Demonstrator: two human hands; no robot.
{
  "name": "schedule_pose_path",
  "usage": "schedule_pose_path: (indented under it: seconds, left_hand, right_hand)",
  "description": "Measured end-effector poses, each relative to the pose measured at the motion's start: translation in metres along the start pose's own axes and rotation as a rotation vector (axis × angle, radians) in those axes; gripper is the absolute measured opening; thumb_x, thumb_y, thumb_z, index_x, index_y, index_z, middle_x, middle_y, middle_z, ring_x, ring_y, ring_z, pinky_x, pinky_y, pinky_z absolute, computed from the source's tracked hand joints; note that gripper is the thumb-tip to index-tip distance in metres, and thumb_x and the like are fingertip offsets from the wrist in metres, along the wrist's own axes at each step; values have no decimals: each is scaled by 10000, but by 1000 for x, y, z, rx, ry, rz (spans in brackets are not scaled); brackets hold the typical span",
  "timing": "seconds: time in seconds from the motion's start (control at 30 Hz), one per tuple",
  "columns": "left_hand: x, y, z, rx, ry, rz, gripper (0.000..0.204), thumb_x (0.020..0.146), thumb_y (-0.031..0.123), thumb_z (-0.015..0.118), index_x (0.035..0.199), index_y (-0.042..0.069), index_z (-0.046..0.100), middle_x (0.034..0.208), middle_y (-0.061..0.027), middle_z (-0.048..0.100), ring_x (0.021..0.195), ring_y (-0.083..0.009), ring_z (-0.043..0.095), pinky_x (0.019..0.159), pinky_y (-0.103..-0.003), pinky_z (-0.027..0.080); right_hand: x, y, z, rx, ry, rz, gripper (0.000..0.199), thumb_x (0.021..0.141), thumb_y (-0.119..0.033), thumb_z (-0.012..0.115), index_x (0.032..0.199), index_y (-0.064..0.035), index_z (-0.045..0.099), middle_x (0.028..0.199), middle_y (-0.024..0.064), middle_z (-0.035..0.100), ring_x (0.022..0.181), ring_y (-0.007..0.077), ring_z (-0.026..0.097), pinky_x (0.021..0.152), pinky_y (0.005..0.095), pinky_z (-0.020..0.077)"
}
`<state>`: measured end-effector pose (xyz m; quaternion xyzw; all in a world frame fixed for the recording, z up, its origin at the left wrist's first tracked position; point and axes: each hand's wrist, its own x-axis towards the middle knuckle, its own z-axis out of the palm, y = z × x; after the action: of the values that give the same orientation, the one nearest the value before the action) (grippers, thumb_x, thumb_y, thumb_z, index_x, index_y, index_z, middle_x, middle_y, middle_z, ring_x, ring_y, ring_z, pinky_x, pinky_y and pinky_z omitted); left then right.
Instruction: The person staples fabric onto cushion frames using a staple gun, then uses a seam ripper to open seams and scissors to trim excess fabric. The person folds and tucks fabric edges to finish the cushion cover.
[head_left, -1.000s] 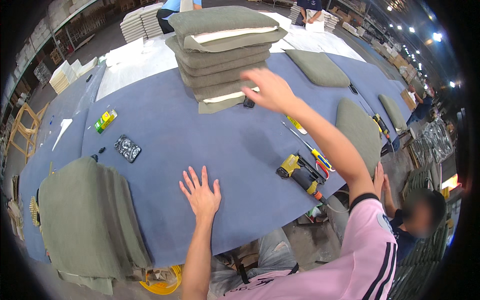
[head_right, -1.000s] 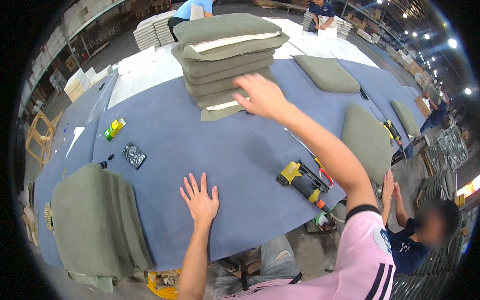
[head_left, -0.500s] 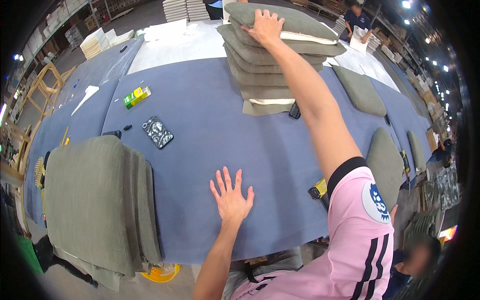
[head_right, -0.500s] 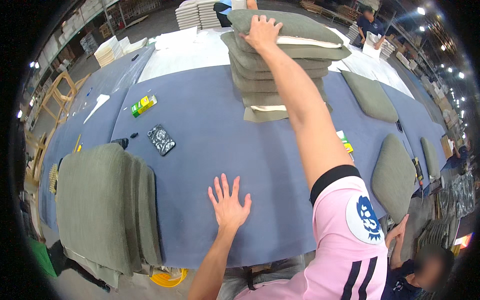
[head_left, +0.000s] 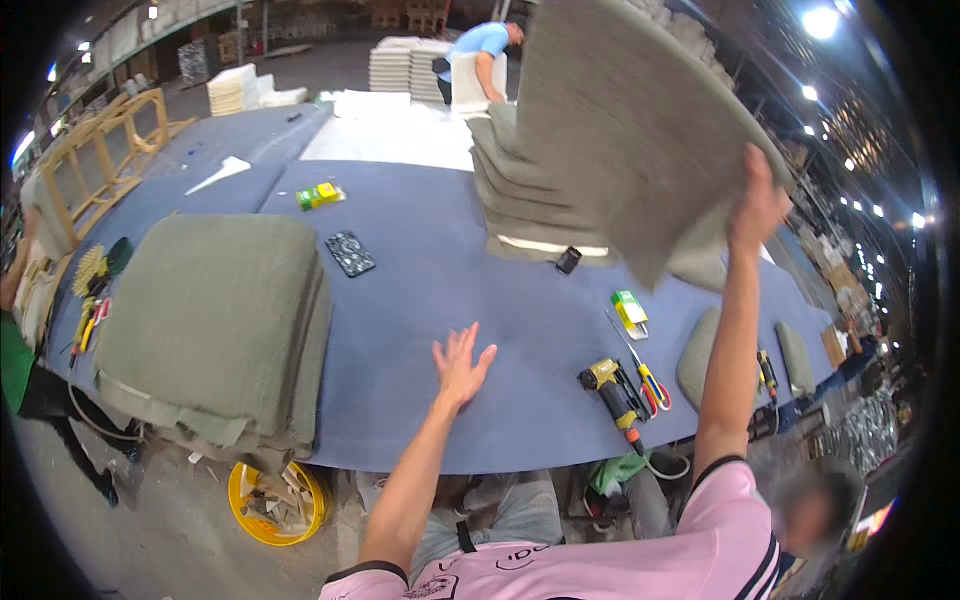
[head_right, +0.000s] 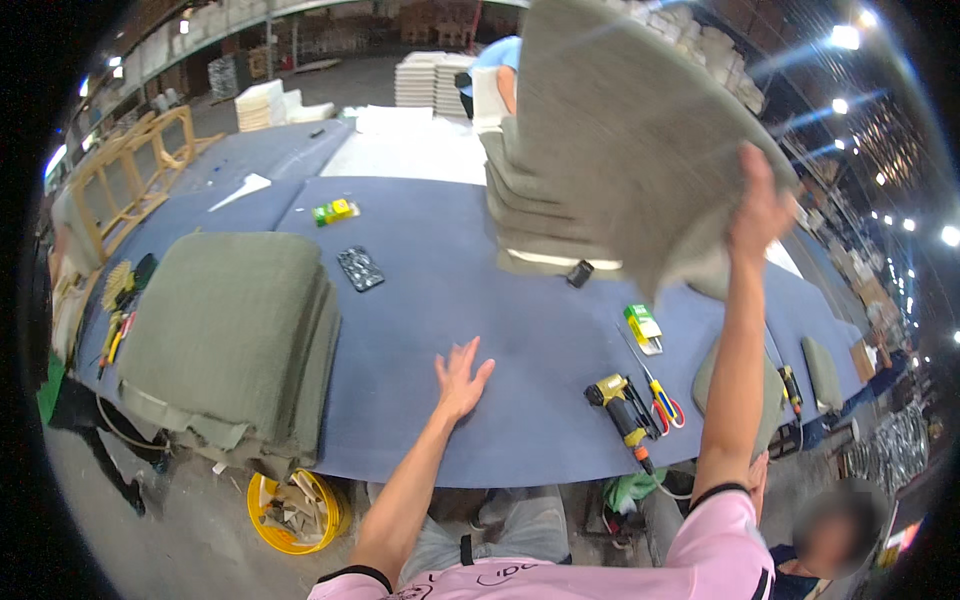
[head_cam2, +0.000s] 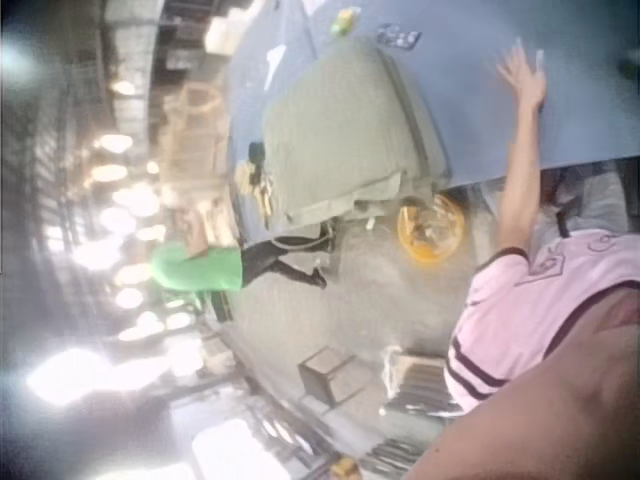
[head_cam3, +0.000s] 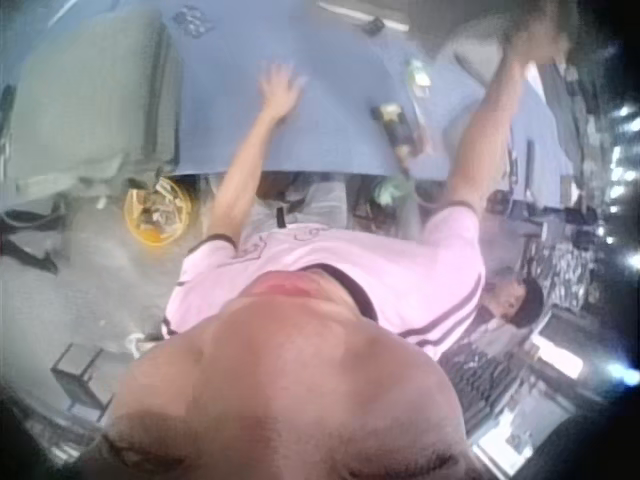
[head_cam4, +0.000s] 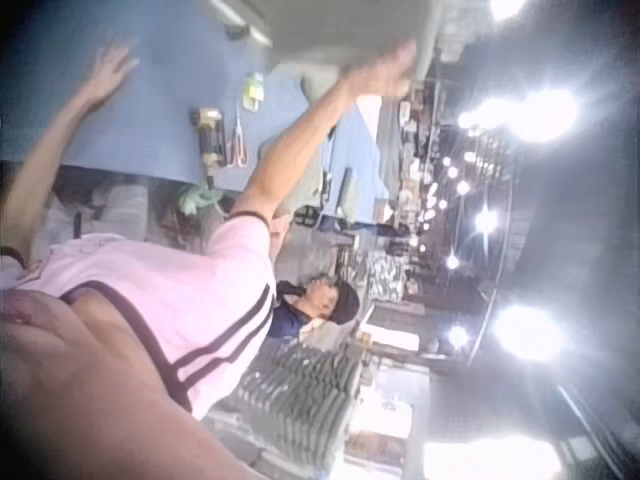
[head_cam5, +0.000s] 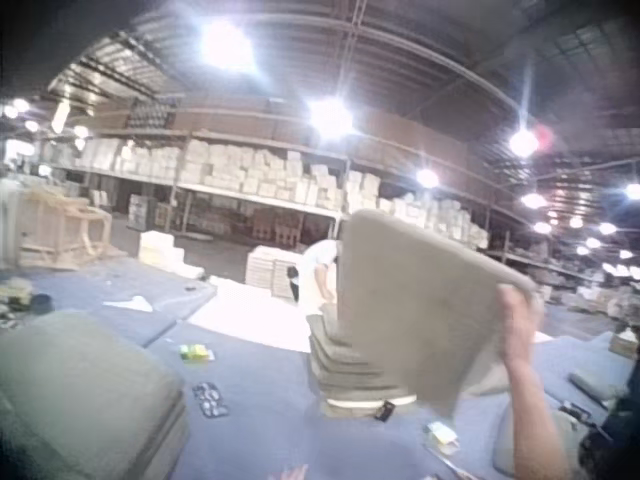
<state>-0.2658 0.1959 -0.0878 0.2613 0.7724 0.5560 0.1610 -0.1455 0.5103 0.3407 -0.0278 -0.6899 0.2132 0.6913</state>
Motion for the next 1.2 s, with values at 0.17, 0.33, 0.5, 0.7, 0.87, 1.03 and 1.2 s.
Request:
schedule_pose_path:
  seconds: [0.17,0.33,0.5,0.7,0.87,1.03,1.2]
  left_hand:
    - [-81,40,17,-597,351,294,1097,1052,546,696,1762,21,45,1793,-240,238,1666,-353,213,1359,-473,155]
    - [-221,66,-55,-393,704,59,1002,1005,306,829,1698,-78,215,1711,-237,358,1557,-324,382,1297,-447,307]
    - [-263,88,-113,298,552,29,893,1042,399,729,1725,27,290,1747,-283,325,1618,-440,323,1320,-537,272]
    - [-320,-16,-45,1038,382,146,745,1069,499,600,1714,178,409,1814,-215,242,1674,-471,170,1317,-673,159]
    - [-351,-27,-54,966,398,252,701,1060,439,637,1679,156,469,1770,-206,356,1638,-443,289,1318,-617,198]
    - [-368,2,-70,893,226,231,672,1046,457,663,1627,144,537,1763,-233,351,1645,-438,279,1322,-593,206]
    - [-367,-6,-81,759,244,178,625,1057,389,681,1624,165,542,1782,-251,301,1662,-444,253,1332,-537,231]
  right_hand:
    - [-128,-66,-85,779,101,919,621,1041,-540,647,1408,-41,688,1336,123,738,1158,277,722,1013,423,567]
    - [-263,-125,-133,988,58,1319,709,1042,-624,598,1473,-62,634,1384,106,682,1232,268,661,1054,402,532]
    - [-403,-95,-228,196,-485,1556,707,1055,-702,556,1199,-28,717,1043,113,737,898,189,712,776,343,560]
    - [-502,-154,-339,174,-978,1382,391,1130,-362,635,1004,-6,735,708,52,709,579,110,643,546,273,494]
    - [-532,-163,-362,264,-789,1341,302,1137,-254,628,1008,5,718,740,40,704,632,102,647,595,273,518]
    - [-499,-114,-344,205,-624,1114,237,1132,-185,616,1009,-4,708,824,40,714,731,93,665,659,270,539]
    - [-419,35,-302,-434,-681,341,285,1085,-264,677,1248,-34,716,1091,150,751,1010,297,718,894,475,578]
